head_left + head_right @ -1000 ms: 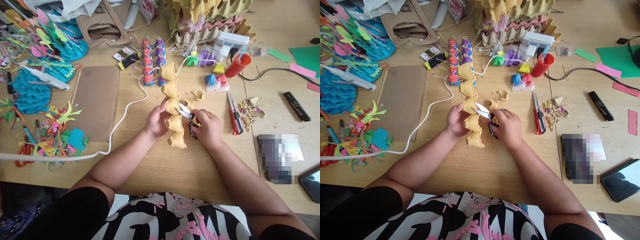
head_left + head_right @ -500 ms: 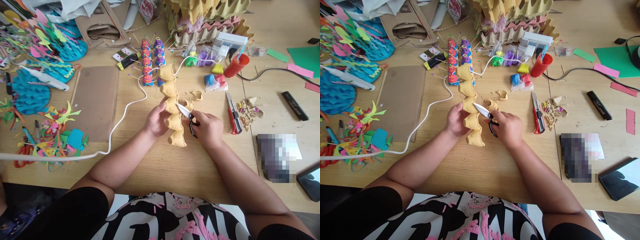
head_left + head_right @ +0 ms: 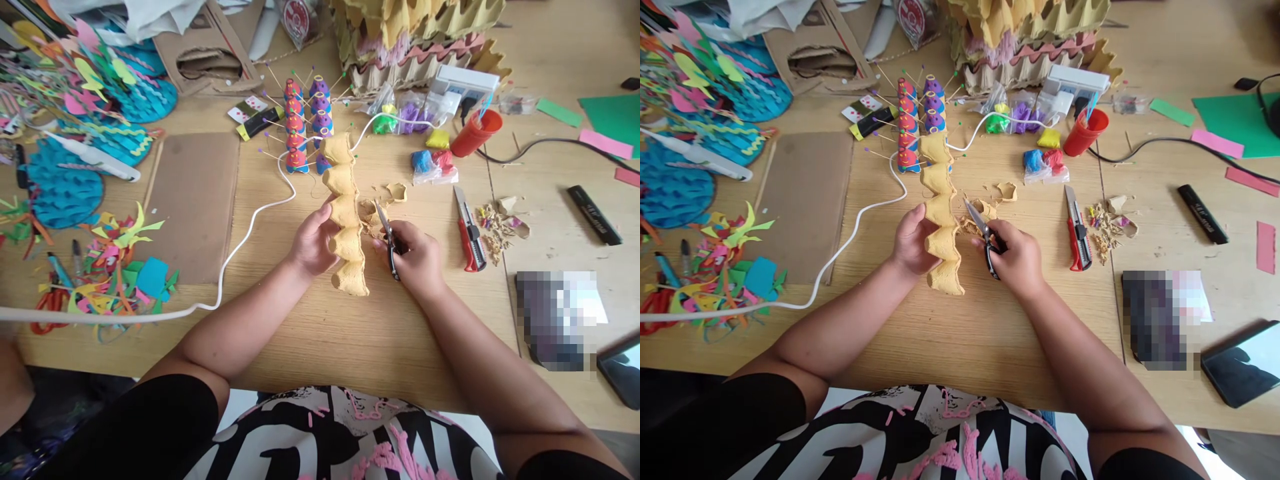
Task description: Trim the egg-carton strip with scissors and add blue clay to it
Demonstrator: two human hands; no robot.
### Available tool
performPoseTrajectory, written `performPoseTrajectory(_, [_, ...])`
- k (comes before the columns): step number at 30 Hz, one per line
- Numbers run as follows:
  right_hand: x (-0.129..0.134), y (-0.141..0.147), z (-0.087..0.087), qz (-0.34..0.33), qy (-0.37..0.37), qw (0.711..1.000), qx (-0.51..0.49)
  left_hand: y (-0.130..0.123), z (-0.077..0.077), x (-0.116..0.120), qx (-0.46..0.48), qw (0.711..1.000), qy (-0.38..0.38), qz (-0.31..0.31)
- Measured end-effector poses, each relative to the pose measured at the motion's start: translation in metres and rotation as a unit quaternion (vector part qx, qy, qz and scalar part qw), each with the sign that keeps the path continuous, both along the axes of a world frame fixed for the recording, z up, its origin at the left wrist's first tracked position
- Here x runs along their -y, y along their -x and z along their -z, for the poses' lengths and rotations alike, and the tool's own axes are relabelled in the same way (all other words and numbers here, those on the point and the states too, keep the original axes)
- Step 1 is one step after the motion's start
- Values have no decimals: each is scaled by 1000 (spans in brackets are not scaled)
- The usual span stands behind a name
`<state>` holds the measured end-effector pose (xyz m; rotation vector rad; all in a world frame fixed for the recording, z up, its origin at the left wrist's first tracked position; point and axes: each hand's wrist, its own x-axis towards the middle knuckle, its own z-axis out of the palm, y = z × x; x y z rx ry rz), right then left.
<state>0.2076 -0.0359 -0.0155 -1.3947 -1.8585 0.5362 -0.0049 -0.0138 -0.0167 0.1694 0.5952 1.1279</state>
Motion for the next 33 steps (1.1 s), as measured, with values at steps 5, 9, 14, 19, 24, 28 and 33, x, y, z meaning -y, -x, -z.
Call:
performPoseTrajectory(5, [4, 2, -4, -109, -96, 986, 80, 0, -3, 0, 13, 1000, 0, -18])
performPoseTrajectory(9, [6, 2, -3, -135, -171, 964, 151, 0, -12, 1, 22, 999, 8, -24])
performPoseTrajectory(14, [7, 0, -5, -110, -180, 958, 193, 1, -20, -1, 18, 999, 17, -44])
performPoseTrajectory(19, [5, -3, -6, -99, -170, 954, 227, 1, -26, -3, 28, 998, 15, -57])
performPoseTrajectory(24, [2, -4, -3, -87, -164, 952, 242, 2, -26, -4, 47, 998, 2, -53])
performPoseTrajectory(28, [0, -4, 0, -72, -141, 957, 245, 3, -19, -6, 38, 997, -23, -58])
performPoseTrajectory(33, [-1, -4, 4, -66, -131, 960, 239, 2, -17, -7, 12, 997, -26, -73])
